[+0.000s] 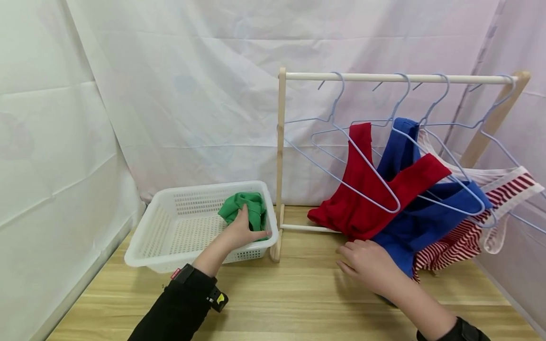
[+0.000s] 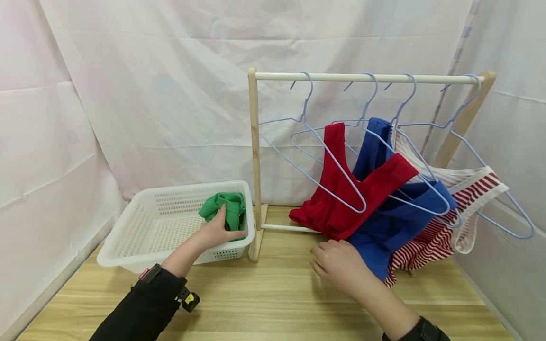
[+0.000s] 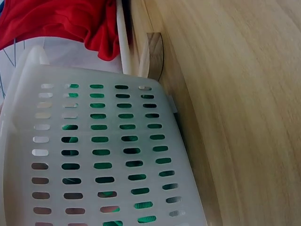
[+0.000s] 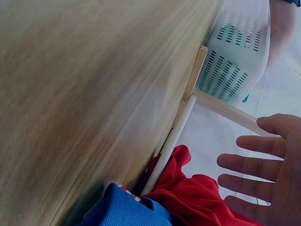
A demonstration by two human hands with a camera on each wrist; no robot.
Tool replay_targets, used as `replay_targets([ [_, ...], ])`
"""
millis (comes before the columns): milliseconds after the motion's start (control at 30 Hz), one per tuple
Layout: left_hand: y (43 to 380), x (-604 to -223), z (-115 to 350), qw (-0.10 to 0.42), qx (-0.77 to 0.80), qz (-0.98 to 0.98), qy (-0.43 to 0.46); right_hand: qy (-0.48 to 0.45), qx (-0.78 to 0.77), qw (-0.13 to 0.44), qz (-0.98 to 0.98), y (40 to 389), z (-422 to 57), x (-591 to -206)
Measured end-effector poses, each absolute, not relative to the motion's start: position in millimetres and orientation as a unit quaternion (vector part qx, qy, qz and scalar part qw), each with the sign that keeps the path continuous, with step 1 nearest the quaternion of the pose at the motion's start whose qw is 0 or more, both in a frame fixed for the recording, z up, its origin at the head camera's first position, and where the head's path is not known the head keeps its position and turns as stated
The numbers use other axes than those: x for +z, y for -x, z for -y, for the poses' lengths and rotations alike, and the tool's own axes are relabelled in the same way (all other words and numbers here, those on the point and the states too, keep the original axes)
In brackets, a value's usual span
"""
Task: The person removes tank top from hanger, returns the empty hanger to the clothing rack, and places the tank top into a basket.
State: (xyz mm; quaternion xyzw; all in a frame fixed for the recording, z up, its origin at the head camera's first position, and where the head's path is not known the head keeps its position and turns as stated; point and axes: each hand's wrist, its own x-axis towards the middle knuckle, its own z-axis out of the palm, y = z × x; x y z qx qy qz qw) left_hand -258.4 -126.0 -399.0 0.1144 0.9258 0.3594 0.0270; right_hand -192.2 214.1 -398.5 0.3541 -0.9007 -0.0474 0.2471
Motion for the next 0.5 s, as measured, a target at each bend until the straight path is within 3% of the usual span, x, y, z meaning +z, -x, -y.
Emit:
replay_targets([
  [200,257.3,-395.4,127.2,-0.015,0.341,-0.936,-0.09,-0.354,-0.046,0.251,0.9,192.1,-213.4,-397.1],
  [500,246.0,-392.3,121.4,-0.156,0.215,-0.963,-0.05,-0.351,-0.05,0.265,0.897,187.0,-213.1,-384.0],
])
